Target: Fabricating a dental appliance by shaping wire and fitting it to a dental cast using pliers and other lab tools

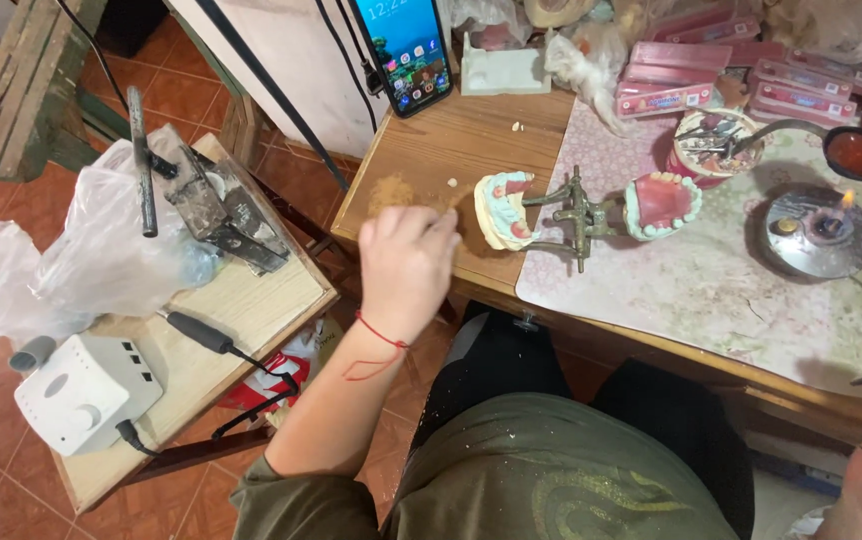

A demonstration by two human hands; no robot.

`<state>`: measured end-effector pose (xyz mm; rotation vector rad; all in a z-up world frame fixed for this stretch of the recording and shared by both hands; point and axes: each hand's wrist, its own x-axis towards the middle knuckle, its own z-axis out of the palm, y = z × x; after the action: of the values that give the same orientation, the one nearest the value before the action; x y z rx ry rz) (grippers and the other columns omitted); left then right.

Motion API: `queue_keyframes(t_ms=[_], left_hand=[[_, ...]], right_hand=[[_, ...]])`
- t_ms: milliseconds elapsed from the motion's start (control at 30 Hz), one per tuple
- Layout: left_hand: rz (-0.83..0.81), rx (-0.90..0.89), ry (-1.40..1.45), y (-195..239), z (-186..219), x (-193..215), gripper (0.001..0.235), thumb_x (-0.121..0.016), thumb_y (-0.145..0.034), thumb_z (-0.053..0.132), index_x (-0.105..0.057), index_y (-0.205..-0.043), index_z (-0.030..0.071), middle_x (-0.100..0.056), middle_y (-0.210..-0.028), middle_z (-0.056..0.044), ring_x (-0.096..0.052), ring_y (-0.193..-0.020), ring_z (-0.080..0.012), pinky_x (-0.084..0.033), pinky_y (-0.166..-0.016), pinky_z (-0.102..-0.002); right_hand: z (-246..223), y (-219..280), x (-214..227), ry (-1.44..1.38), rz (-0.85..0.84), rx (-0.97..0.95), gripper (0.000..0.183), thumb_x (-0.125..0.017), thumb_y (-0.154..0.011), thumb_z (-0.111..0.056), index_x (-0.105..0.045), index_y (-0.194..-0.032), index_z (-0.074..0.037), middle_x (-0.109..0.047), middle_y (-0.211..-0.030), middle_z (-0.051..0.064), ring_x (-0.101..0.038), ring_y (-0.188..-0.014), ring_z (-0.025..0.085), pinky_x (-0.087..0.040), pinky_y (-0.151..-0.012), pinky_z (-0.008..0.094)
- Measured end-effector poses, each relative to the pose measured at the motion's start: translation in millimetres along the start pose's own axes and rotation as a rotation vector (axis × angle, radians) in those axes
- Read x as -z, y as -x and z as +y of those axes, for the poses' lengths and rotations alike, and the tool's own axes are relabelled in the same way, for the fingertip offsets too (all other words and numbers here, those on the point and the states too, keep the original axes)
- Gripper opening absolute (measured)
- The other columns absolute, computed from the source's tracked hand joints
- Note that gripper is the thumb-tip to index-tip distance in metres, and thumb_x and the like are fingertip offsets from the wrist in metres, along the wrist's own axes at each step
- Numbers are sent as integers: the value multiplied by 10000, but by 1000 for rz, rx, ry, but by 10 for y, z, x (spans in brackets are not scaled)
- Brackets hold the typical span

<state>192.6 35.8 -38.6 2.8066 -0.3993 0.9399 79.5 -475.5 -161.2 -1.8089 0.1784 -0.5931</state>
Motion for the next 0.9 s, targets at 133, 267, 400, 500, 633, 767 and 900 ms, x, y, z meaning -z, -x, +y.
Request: queue_keyframes(t_ms=[133, 267, 400, 500, 633, 767, 900], left_hand=[[11, 29, -81, 62, 140, -52, 320, -769, -868, 257, -734, -1160, 134, -620, -1062, 8, -538, -966, -264, -396, -773, -425], [3, -54, -18, 76, 192, 57, 186, -708, -921, 203, -717, -1078, 104, -616, -1020, -6, -535, -937, -266, -388, -747, -407], [-20, -153, 99, 136, 195, 116, 130, -690, -960, 181, -707, -1058, 95, -655, -1066, -27, -571, -963, -266, -411, -777, -388], [16, -229, 150, 147, 224, 180, 194, -664, -1017, 294, -686, -1014, 101, -655, -1005, -13, -555, -900, -240, -404, -763, -355], [14, -382, 234, 168, 116, 163, 275, -633, -1042, 351, -688, -1069, 83, -665, -1048, -37, -577, -879, -245, -429, -768, -366], [45, -474, 359, 143, 75, 187, 158, -555, -1068, 92, -702, -1014, 70, -696, -1063, -51, -603, -864, -249, -432, -742, -375], [69, -493, 406, 118, 120, 198, 197, -532, -1066, 70, -714, -995, 53, -701, -1035, -56, -616, -839, -260, -450, -736, -374]], right_hand=[[-142, 30, -68, 27, -97, 193, 620, -296, -1315, -570, -496, -1530, -24, -515, -1498, 153, -562, -1438, 348, -446, -1449, 526], [-303, 72, -168, 7, 37, 218, 501, -329, -1232, -308, -544, -1417, 105, -586, -1412, 260, -637, -1344, 409, -538, -1290, 420], [-301, 140, -191, -108, 84, 91, 178, -396, -1178, -190, -515, -1098, -85, -604, -1368, 123, -684, -1355, 318, -628, -1308, 353], [964, -157, 617, -45, -221, 97, 233, -451, -1305, -160, -460, -1085, -83, -552, -1522, 209, -651, -1423, 369, -534, -1213, 282], [107, 100, -29, -251, 1, 135, 355, -411, -1185, -471, -355, -935, -226, -579, -1308, 130, -655, -1282, 319, -610, -1214, 365], [-651, 156, -344, -225, 12, 160, 205, -441, -1061, -232, -439, -900, -105, -573, -1263, 187, -665, -1275, 382, -637, -1214, 428], [-1110, 217, -517, -196, -9, 197, 216, -559, -1174, -144, -524, -1104, 57, -606, -1256, 238, -686, -1176, 379, -642, -1154, 430]])
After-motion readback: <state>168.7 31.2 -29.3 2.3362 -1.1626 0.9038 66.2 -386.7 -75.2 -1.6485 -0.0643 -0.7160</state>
